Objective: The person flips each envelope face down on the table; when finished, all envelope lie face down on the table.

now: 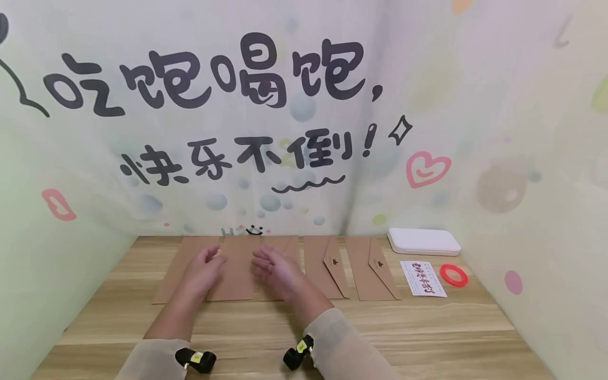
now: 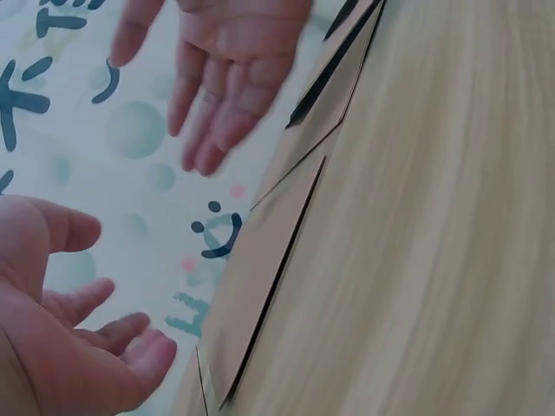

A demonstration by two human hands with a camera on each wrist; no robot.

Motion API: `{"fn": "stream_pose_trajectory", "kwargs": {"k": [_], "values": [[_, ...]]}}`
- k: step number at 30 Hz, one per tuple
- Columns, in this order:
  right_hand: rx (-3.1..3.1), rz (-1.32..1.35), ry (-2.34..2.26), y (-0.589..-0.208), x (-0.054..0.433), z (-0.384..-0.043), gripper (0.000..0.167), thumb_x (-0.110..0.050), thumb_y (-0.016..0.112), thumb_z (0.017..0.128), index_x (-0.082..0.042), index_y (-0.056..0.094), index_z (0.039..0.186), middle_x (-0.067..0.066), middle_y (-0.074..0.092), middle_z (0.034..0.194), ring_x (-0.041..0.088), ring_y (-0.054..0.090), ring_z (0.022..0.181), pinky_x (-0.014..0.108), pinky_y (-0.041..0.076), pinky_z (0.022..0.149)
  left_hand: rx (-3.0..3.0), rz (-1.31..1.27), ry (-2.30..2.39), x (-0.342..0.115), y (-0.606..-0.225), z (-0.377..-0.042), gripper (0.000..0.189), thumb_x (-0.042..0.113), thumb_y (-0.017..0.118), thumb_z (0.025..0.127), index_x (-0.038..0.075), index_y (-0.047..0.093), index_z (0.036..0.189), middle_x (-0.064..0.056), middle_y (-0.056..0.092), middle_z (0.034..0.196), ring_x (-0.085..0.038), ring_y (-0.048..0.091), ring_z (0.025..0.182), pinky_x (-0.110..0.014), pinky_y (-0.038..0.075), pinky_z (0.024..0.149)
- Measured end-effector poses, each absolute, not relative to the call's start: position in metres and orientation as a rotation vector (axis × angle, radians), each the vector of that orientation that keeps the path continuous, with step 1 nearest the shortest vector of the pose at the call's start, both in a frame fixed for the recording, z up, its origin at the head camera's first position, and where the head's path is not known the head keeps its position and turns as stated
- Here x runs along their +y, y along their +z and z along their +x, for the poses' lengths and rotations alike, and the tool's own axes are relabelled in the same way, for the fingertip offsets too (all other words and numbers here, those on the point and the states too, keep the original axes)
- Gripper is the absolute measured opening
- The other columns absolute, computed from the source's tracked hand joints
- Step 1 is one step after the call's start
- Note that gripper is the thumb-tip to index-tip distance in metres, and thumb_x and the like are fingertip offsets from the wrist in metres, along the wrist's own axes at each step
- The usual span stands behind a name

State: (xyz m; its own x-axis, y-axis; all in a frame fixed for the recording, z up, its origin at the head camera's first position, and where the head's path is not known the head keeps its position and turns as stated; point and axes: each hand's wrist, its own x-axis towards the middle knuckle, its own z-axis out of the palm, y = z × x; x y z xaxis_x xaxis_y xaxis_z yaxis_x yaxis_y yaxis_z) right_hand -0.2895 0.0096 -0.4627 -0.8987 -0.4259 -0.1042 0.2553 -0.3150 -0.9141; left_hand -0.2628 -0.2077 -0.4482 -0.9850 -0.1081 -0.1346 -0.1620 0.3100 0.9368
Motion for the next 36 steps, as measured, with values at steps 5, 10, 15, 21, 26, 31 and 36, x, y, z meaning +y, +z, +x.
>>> {"fn": "stream_pose_trajectory", "kwargs": {"k": [5,10,15,21,26,31,36], "values": [[1.619,-0.286,-2.221,-0.449,0.028,-0.292,0.063,-0.031,0.049,0.114,0.000,0.029,0.165,0.024,0.049,0.162,0.038,0.055,0.147,0.058,0.038,0.128,2.342,-0.223,2.003,-0.196,-0.446,-0.266,0.064,0.025,0.054,0.111,0.004,0.030,0.167,-0.020,0.032,0.173,-0.038,0.036,0.158,-0.056,0.035,0.130],[1.702,-0.273,-2.173,-0.442,0.057,-0.290,0.060,-0.028,0.047,0.114,-0.004,0.030,0.166,0.025,0.050,0.161,0.035,0.058,0.142,0.058,0.039,0.128,2.224,-0.180,2.079,-0.180,-0.447,-0.270,0.060,0.021,0.051,0.112,0.002,0.030,0.166,-0.021,0.033,0.171,-0.037,0.037,0.156,-0.056,0.037,0.128],[1.782,-0.266,-2.142,-0.437,0.086,-0.294,0.061,-0.027,0.048,0.113,-0.004,0.029,0.167,0.027,0.049,0.162,0.037,0.059,0.141,0.058,0.040,0.127,2.206,-0.141,2.104,-0.157,-0.446,-0.277,0.057,0.020,0.051,0.112,0.002,0.034,0.164,-0.021,0.038,0.167,-0.039,0.040,0.153,-0.055,0.040,0.125],[1.838,-0.260,-2.104,-0.445,0.111,-0.300,0.065,-0.025,0.052,0.112,-0.002,0.027,0.167,0.031,0.045,0.164,0.033,0.063,0.136,0.057,0.043,0.125,2.157,-0.147,2.164,-0.130,-0.448,-0.287,0.056,0.020,0.052,0.111,0.003,0.037,0.162,-0.021,0.041,0.164,-0.036,0.045,0.145,-0.048,0.045,0.116],[1.856,-0.267,-2.103,-0.455,0.124,-0.303,0.059,-0.023,0.046,0.114,0.002,0.030,0.165,0.034,0.044,0.163,0.047,0.049,0.150,0.055,0.046,0.123,2.077,-0.148,2.225,-0.108,-0.441,-0.288,0.053,0.020,0.053,0.111,0.004,0.042,0.160,-0.021,0.045,0.162,-0.038,0.046,0.145,-0.048,0.046,0.117],[1.804,-0.257,-2.082,-0.463,0.131,-0.305,0.059,-0.025,0.045,0.115,0.001,0.030,0.166,0.030,0.045,0.164,0.044,0.047,0.153,0.048,0.048,0.122,2.145,-0.098,2.151,-0.105,-0.441,-0.284,0.053,0.022,0.055,0.110,0.006,0.043,0.160,-0.018,0.044,0.165,-0.037,0.046,0.150,-0.055,0.042,0.124],[1.737,-0.252,-2.071,-0.468,0.134,-0.302,0.064,-0.025,0.048,0.113,0.003,0.026,0.167,0.030,0.039,0.168,0.044,0.041,0.157,0.052,0.042,0.127,2.226,-0.064,2.044,-0.107,-0.447,-0.283,0.054,0.021,0.055,0.109,0.005,0.043,0.160,-0.020,0.042,0.167,-0.039,0.044,0.151,-0.058,0.040,0.125]]}}
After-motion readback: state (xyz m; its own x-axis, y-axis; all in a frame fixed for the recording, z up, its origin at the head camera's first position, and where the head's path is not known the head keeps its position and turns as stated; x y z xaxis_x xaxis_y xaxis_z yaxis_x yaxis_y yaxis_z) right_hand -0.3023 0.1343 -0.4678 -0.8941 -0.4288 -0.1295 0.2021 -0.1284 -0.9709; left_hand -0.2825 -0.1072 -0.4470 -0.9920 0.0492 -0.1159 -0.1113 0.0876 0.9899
